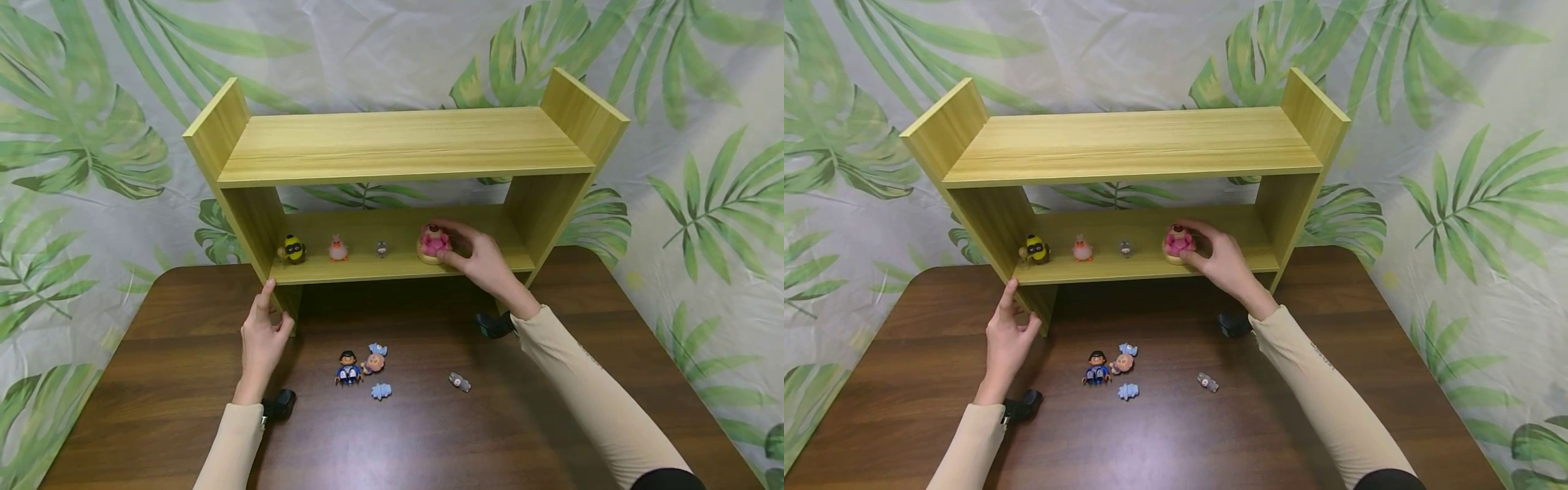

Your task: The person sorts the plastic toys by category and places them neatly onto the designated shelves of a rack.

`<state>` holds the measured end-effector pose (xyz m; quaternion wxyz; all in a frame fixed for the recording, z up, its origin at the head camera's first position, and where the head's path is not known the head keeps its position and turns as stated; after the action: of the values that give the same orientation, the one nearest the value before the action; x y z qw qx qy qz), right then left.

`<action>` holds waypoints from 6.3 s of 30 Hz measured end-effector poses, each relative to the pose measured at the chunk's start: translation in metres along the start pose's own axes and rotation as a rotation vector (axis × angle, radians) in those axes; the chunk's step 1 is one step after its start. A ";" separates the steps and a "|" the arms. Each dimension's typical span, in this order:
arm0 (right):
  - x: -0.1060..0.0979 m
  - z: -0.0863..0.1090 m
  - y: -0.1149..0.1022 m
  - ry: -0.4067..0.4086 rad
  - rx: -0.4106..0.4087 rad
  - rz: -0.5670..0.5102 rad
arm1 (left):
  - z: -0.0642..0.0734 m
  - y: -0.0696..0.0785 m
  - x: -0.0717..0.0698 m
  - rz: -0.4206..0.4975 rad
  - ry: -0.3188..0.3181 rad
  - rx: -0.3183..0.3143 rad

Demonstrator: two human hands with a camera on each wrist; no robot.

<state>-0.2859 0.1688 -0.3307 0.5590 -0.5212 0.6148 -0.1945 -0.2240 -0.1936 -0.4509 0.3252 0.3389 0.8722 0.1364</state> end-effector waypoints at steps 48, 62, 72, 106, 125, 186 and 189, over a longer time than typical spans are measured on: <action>-0.007 0.086 0.004 0.155 -0.208 -0.187 | -0.001 0.006 0.000 0.011 0.027 -0.040; 0.009 0.106 0.029 0.072 -0.115 -0.145 | -0.001 0.006 0.000 0.002 0.029 -0.031; 0.020 0.115 0.042 0.041 -0.116 -0.076 | -0.002 0.006 0.000 -0.001 0.029 -0.026; 0.057 0.152 0.078 -0.268 0.087 0.027 | -0.001 0.006 0.000 -0.002 0.033 -0.027; 0.068 0.154 0.076 -0.320 0.071 0.128 | -0.001 0.008 -0.001 -0.004 0.022 -0.031; -0.009 0.102 0.006 0.168 -0.067 -0.094 | 0.000 0.006 0.000 -0.005 0.028 -0.021; -0.013 0.099 0.003 0.178 -0.093 -0.085 | 0.000 0.006 0.000 -0.006 0.029 -0.018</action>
<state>-0.2013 0.2148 -0.3562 0.4686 -0.5527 0.6478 -0.2351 -0.2212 -0.1890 -0.4479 0.3158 0.3315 0.8765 0.1484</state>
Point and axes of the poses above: each hand's wrist, its own z-axis away from the middle knuckle, its own x-axis out of the palm, y = z × x, the point moved 4 cm from there along -z, towards the middle knuckle, and after that the axes turned 3 degrees about x, right-handed, at the moved point
